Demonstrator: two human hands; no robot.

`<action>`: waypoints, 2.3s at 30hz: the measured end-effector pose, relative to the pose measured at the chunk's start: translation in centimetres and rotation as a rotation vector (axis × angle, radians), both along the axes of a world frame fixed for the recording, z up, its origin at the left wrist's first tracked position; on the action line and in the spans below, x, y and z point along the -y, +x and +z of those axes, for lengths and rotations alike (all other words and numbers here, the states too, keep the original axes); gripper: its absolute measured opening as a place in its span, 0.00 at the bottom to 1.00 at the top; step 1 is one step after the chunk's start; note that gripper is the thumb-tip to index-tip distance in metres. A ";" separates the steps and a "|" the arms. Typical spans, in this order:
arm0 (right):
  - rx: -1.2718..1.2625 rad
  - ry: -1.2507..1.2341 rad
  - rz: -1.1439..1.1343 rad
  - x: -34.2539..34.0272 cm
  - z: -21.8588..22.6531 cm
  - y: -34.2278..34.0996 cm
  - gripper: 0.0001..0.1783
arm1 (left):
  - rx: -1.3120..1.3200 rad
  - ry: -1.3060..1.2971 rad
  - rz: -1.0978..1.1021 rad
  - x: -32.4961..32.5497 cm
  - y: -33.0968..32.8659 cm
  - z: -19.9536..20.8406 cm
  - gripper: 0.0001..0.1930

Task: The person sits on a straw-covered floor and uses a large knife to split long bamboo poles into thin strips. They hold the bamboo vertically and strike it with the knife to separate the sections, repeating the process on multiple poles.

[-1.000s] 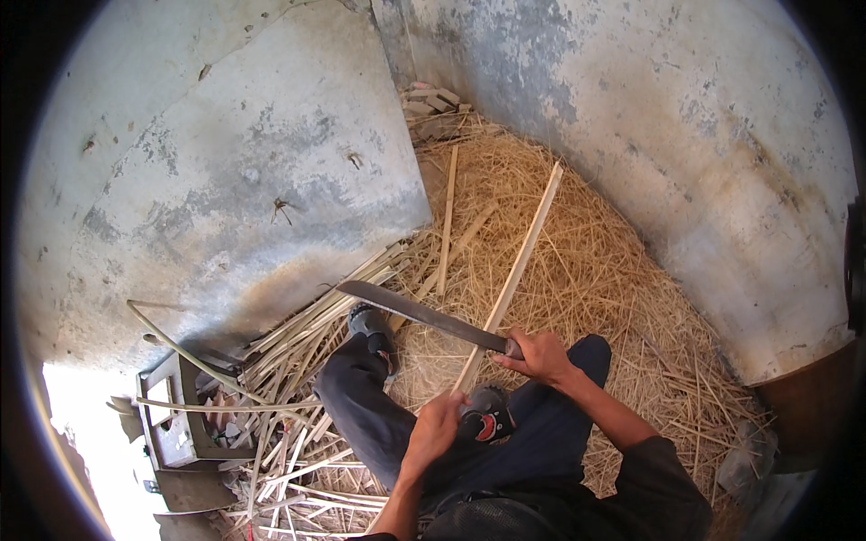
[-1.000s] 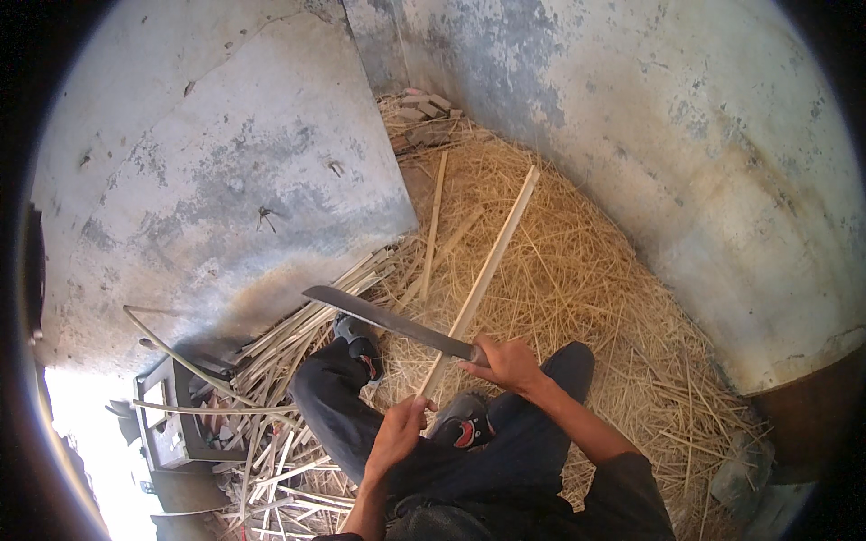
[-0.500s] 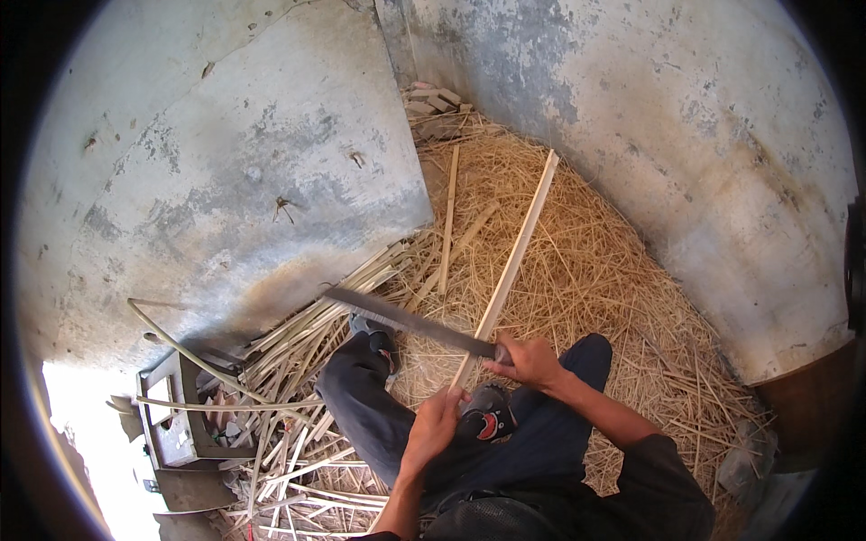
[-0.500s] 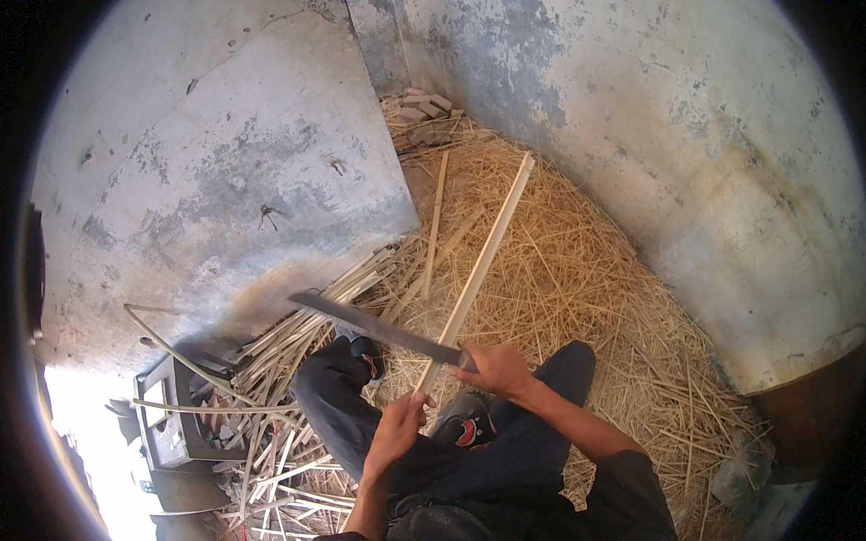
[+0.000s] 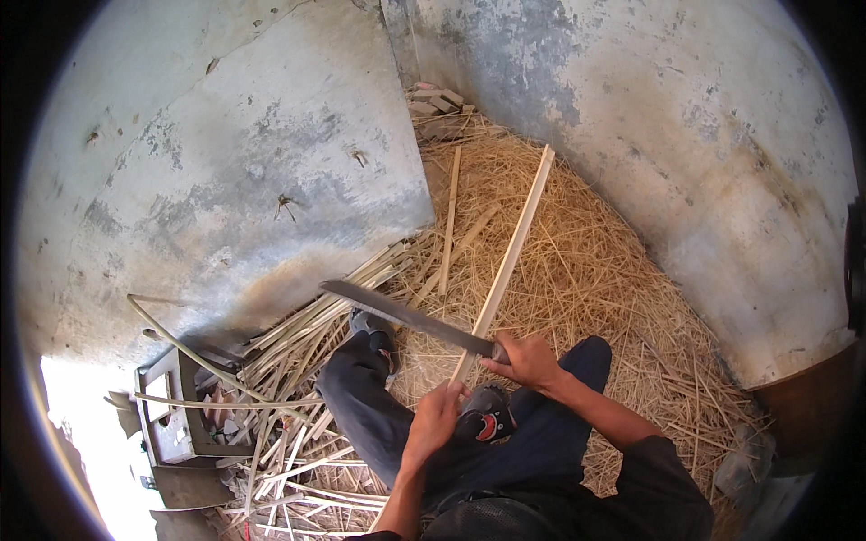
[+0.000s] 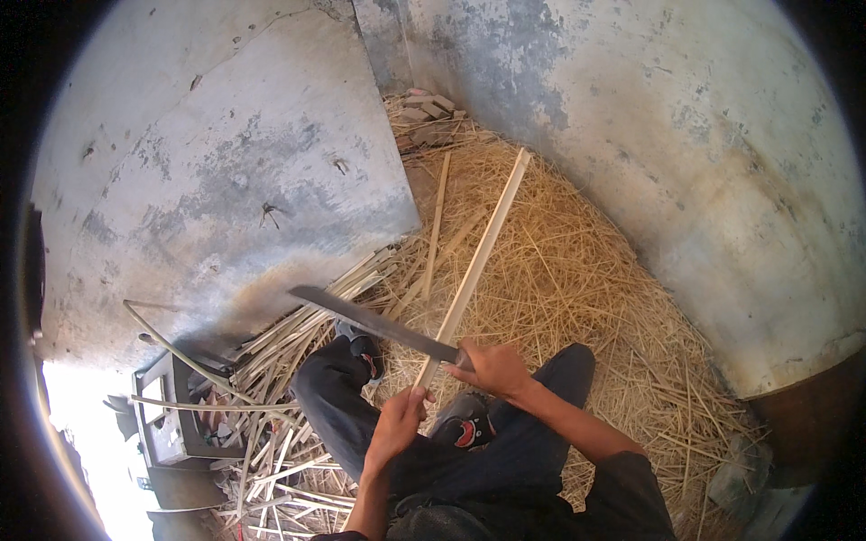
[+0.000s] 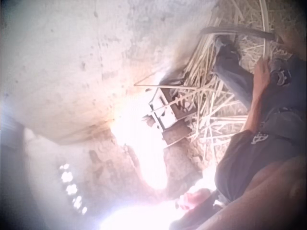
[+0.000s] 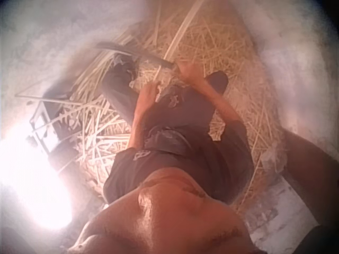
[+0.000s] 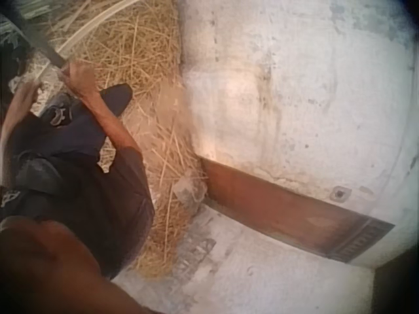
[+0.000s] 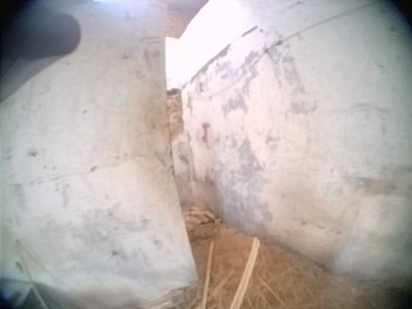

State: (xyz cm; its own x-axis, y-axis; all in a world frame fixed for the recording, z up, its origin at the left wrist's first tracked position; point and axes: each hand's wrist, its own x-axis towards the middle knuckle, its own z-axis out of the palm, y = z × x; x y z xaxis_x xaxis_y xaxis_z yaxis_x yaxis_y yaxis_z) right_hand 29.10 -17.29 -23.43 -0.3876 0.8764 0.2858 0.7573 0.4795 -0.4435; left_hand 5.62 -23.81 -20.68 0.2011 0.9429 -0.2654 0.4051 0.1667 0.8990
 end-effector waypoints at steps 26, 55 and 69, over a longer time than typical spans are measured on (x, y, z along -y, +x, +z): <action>-0.028 -0.235 -0.260 -8.1 -3.6 10.3 0.36 | -0.079 -0.114 -0.030 5.5 -3.5 -0.1 0.18; -0.113 -0.215 -0.721 -14.4 -6.9 21.1 0.37 | -0.201 -0.136 -0.107 10.5 -9.9 5.9 0.18; -0.556 -0.504 -0.981 -5.4 -15.7 22.0 0.29 | 0.397 -0.489 0.148 7.8 -12.3 5.3 0.17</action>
State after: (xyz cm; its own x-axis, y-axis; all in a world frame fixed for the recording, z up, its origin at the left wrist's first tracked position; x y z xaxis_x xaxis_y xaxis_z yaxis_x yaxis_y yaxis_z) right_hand 51.12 -11.90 -39.15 0.5624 0.7875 -0.2520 0.3494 -0.5026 -0.7908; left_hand -6.66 -31.63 -15.39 0.2492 0.7571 -0.6039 -0.0014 0.6239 0.7815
